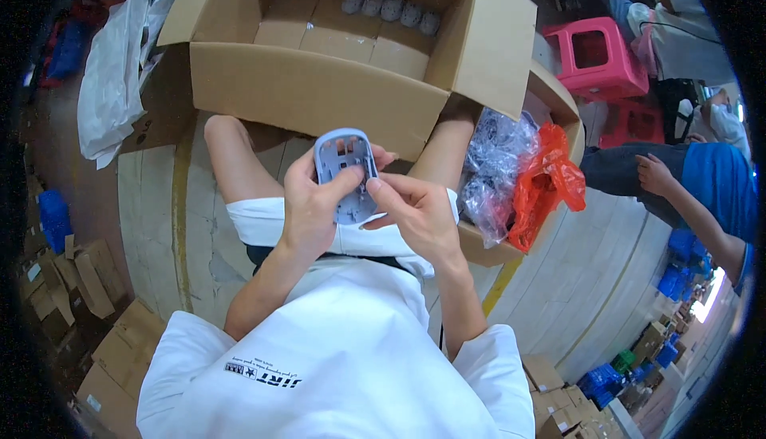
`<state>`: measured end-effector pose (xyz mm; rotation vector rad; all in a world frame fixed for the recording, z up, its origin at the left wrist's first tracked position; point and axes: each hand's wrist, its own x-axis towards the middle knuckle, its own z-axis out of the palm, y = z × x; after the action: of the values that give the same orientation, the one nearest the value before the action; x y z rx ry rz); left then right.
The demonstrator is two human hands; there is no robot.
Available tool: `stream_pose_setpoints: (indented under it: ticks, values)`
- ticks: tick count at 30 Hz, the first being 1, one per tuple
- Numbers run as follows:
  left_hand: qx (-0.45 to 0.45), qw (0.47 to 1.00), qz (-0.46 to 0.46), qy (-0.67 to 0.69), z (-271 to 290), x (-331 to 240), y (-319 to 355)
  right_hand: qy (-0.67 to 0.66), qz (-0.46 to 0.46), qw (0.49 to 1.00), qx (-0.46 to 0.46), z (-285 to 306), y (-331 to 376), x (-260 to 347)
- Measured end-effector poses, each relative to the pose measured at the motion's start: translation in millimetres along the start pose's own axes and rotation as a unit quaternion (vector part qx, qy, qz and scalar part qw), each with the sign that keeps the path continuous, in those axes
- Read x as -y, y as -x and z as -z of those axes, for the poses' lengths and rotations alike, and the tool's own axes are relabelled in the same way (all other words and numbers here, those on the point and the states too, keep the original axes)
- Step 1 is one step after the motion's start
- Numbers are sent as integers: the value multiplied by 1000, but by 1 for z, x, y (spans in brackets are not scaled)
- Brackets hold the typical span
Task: The person packages computer mice into a cardboard box by hand.
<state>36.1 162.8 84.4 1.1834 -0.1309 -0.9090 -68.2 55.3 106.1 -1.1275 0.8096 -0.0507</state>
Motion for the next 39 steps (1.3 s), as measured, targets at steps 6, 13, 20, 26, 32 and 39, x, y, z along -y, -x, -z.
stream_pose_setpoints:
  ticks: [6,13,20,26,32,39]
  values:
    - [22,1000,3,18,-1,-4,0,-18,15,1000,9,3,3,-6]
    - [51,997,-15,-54,-6,-4,-5,-79,-8,997,-15,9,-6,-17]
    - [41,997,52,-36,-26,30,-23,-191,-35,980,-35,64,-11,-66]
    - [40,989,127,-57,-45,40,-38,339,64,838,-422,273,-40,-245]
    - [53,985,147,-72,-49,45,-50,441,7,825,-355,311,-81,-280]
    - [54,983,154,-85,-49,47,-58,394,-21,834,-386,309,-81,-274]
